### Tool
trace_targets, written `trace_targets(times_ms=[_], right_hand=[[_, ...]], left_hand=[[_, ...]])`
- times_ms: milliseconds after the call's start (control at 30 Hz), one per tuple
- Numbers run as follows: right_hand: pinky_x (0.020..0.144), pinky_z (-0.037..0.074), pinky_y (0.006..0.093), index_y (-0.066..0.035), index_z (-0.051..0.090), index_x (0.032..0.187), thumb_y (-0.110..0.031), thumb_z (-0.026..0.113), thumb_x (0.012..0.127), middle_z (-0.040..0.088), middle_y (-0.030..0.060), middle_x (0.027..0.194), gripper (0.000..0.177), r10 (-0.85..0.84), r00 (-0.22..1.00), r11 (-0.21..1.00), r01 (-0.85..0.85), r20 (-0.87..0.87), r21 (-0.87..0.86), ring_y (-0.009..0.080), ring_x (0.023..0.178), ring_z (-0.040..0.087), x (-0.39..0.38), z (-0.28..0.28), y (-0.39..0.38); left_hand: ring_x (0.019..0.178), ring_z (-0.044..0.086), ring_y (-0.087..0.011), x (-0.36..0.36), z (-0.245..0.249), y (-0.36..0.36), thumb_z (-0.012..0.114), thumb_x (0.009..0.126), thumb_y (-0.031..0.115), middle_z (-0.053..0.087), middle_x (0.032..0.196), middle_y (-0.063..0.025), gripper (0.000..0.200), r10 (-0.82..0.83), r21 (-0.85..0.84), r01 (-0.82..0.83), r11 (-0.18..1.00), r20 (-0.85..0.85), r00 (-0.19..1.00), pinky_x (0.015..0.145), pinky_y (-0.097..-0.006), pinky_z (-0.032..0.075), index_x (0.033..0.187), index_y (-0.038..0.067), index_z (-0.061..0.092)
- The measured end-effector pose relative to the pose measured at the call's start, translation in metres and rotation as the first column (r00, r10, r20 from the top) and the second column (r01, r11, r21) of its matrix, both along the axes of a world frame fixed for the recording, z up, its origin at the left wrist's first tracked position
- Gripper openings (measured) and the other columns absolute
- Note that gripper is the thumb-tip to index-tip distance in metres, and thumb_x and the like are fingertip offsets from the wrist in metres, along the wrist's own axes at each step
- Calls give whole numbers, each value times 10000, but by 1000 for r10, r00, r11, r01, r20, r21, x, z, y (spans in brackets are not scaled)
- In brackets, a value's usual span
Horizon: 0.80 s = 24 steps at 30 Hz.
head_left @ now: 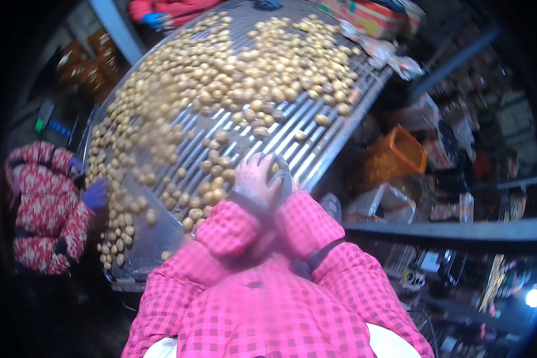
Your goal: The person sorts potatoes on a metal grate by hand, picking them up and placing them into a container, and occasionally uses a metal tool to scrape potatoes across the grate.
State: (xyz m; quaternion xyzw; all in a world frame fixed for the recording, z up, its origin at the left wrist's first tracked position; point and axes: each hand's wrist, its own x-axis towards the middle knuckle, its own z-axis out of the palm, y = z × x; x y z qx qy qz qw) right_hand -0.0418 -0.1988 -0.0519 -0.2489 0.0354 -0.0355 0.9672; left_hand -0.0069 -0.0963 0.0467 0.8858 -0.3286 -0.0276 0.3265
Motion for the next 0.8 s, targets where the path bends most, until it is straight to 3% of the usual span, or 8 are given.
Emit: trace_targets(times_ms=[33, 267, 333, 400, 433, 533, 667, 800], right_hand=[[1026, 345, 363, -99, 398, 1291, -245, 470, 926, 478, 103, 1262, 400, -19, 983, 990, -7, 184, 140, 202, 1151, 469, -10, -7, -6], [748, 478, 490, -106, 506, 1131, -417, 559, 811, 373, 205, 1297, 449, 78, 978, 948, -133, 194, 290, 384, 1014, 508, -162, -10, -127], [669, 516, 527, -108, 537, 1085, -466, 584, 778, 344, 234, 1307, 474, 40, 982, 956, -92, 186, 280, 436, 975, 519, -243, -22, -168], [569, 444, 488, -172, 504, 1167, -566, 395, 822, 355, 135, 1357, 535, -291, 874, 930, 355, -390, 101, 387, 945, 499, -354, -15, -181], [584, 453, 497, -181, 464, 1238, -539, 392, 846, 430, 136, 1279, 536, -359, 854, 870, 452, -377, 198, 347, 925, 522, -406, -30, -183], [590, 457, 449, -155, 496, 1177, -475, 419, 846, 466, 130, 1171, 466, -508, 373, 720, 679, -777, -144, 310, 871, 536, -519, -46, -159], [599, 461, 384, -120, 538, 1095, -389, 454, 846, 515, 121, 1027, 376, -446, -147, 843, 261, -883, -470, 262, 800, 555, -573, -72, -126], [608, 466, 319, -86, 580, 1014, -304, 489, 846, 563, 113, 883, 289, -607, -117, 757, -387, -786, -527, 213, 729, 574, -515, -92, -146]], left_hand=[[1113, 427, -363, -14, 13, -8, 667, 704, 242, 464, 1191, -185, 582, -45, 21, 45, 999, -2, 999, 955, -435, 348, 1217, 56, 462], [1181, 405, -332, -75, 5, -29, 639, 756, 170, 443, 1247, -179, 514, -510, -327, 454, 829, -108, 853, 999, -396, 326, 1223, 39, 471], [1121, 472, -304, -59, -2, -19, 603, 793, 148, 519, 1165, -162, 360, -428, -349, 354, 868, -161, 890, 979, -373, 353, 1128, 29, 542], [1005, 553, -267, -31, -17, 3, 553, 824, 85, 589, 1036, -152, 242, -219, -357, 130, 925, -221, 950, 903, -330, 415, 1052, 12, 582], [962, 569, -205, -19, -8, 16, 527, 853, 82, 610, 1008, -113, 214, -93, -381, -105, 919, -467, 879, 867, -298, 432, 1042, -1, 585], [923, 564, -130, 36, -42, 79, 505, 891, 98, 623, 995, -55, 202, 142, -413, -396, 820, -523, 840, 840, -268, 439, 1047, 4, 592], [932, 566, -135, 53, -58, 143, 516, 875, 75, 625, 1007, -62, 218, 260, -340, -399, 852, -387, 885, 845, -264, 431, 1070, 13, 591], [886, 573, -126, 46, -86, 166, 532, 864, 78, 633, 977, -60, 224, 493, -277, -595, 755, -358, 793, 815, -262, 442, 1070, 22, 597]])
